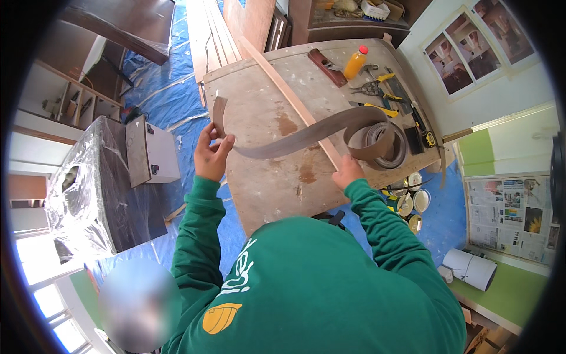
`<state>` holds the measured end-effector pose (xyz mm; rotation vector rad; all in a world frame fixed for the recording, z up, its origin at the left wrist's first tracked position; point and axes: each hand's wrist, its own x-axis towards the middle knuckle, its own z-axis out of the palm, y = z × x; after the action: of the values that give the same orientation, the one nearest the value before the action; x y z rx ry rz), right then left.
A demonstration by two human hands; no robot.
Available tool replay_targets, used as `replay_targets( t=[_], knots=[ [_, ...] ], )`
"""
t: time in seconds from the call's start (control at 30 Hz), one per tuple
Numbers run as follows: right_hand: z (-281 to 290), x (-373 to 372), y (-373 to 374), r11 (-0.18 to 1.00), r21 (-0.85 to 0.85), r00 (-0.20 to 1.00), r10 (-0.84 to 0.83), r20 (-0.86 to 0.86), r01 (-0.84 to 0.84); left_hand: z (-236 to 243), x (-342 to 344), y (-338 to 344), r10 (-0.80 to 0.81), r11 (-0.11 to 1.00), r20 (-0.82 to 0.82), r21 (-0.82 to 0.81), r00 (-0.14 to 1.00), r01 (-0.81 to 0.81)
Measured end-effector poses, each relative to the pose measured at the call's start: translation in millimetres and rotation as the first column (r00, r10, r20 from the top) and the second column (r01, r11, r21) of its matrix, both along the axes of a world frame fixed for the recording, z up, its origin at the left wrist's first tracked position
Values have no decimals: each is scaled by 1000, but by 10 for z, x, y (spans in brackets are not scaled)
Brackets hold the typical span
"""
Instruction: The person measures and marks a flexible edge banding strip on a workbench, then uses a utility knife to cut a segment. The person carries the cut piece to a wooden cabinet and fits it along the curved top edge of a shelf opening.
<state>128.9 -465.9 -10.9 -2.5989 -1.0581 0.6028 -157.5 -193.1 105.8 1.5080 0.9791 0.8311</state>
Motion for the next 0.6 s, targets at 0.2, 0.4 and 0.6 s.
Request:
replay_targets(
  t=[0.2,0.4,0.6],
  knots=[
    [279,-429,-495,975,175,978,-106,-181,138,260,173,388,-119,993,237,54,964,109],
    [411,-1253,-1806,944,-26,934,-328,-143,328,365,312,599,-227,971,310,143,923,190],
    [586,-1935,-3347,891,-151,902,-431,7,427,-77,226,825,-184,977,206,147,961,155]
  ],
)
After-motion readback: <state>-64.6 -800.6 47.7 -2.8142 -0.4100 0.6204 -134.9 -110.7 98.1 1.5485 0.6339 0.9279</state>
